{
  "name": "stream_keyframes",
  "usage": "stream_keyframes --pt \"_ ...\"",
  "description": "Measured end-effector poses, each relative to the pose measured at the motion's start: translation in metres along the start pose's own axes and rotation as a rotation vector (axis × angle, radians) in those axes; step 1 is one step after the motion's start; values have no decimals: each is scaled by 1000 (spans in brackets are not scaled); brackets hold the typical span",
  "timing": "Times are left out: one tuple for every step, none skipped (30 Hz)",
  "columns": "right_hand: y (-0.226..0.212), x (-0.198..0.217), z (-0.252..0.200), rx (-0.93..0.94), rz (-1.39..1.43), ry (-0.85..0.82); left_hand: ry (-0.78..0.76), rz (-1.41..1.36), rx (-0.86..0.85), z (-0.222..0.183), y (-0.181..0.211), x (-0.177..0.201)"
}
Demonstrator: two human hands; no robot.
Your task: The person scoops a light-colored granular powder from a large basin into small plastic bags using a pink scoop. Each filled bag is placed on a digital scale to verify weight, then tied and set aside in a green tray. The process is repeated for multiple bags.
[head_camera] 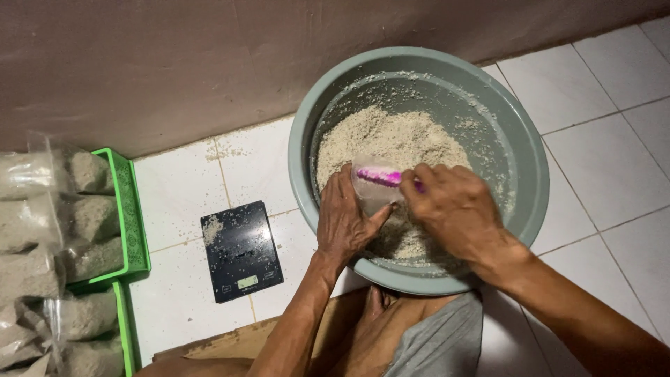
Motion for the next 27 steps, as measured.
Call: stream_keyframes --pt "8 0 -5 -61 70 -18 -15 -87 18 2 2 5" --pt "16 -1 -10 -122 141 -35 -31 -174 36 4 4 9" --pt "21 0 -15 -123 142 -37 -34 -174 35 4 4 8" --pt "30 -1 -20 -202 277 -42 -32 -166 23 3 4 7" --pt "39 -1 -25 -277 411 -45 -26 -158 12 3 3 8" --pt "42 -5 -30 -276 411 -45 -26 -158 13 3 4 8" --pt "52 -8 -36 -374 506 0 -7 -149 12 3 4 9" --pt "60 -12 -43 -472 600 46 11 -140 10 3 5 10" --pt "62 -18 -46 -467 599 50 17 -138 12 3 5 12" --pt "66 -25 -49 -500 614 51 8 -135 22 3 4 13" --pt "69 -32 -56 -536 629 45 -9 -136 33 2 5 13" --pt "69 -40 -58 -536 629 42 -11 -137 34 1 6 14" --pt "69 -51 -59 -548 625 10 -10 -137 37 2 7 16" --pt "69 -61 -60 -559 621 -23 -10 -138 39 4 7 17" --pt "67 -71 -59 -559 624 -24 -12 -136 41 4 7 17" --pt "62 -86 -59 -578 598 -177 -6 -139 48 5 7 17" --pt "57 -102 -61 -595 572 -333 -5 -142 56 3 7 17" --pt "52 -123 -66 -595 576 -338 -10 -141 60 2 7 17" --pt "48 -148 -70 -581 535 -400 -5 -150 64 3 7 17" --pt "44 -172 -75 -566 493 -461 0 -159 67 4 7 17" --pt "43 -177 -74 -564 495 -459 2 -156 69 5 5 16" --pt "43 -183 -74 -587 504 -486 13 -164 56 5 4 16" --pt "42 -190 -77 -612 516 -516 20 -171 44 4 3 15" --pt "38 -192 -78 -611 520 -518 17 -168 46 2 4 16" --pt "37 -196 -77 -615 573 -549 22 -165 40 2 6 18" --pt "37 -200 -76 -619 626 -579 27 -161 35 3 8 20" --pt "29 -188 -65 -620 626 -576 28 -160 33 3 8 18"
Point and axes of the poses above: each hand's wrist, its own z-axis towards the middle knuckle, its own x-axis out of the back of the hand, y = z × x, the point moved 5 cm from there along z, towards the middle knuckle, and after that the axes turned 5 degrees about -y, right-handed, at the moved point
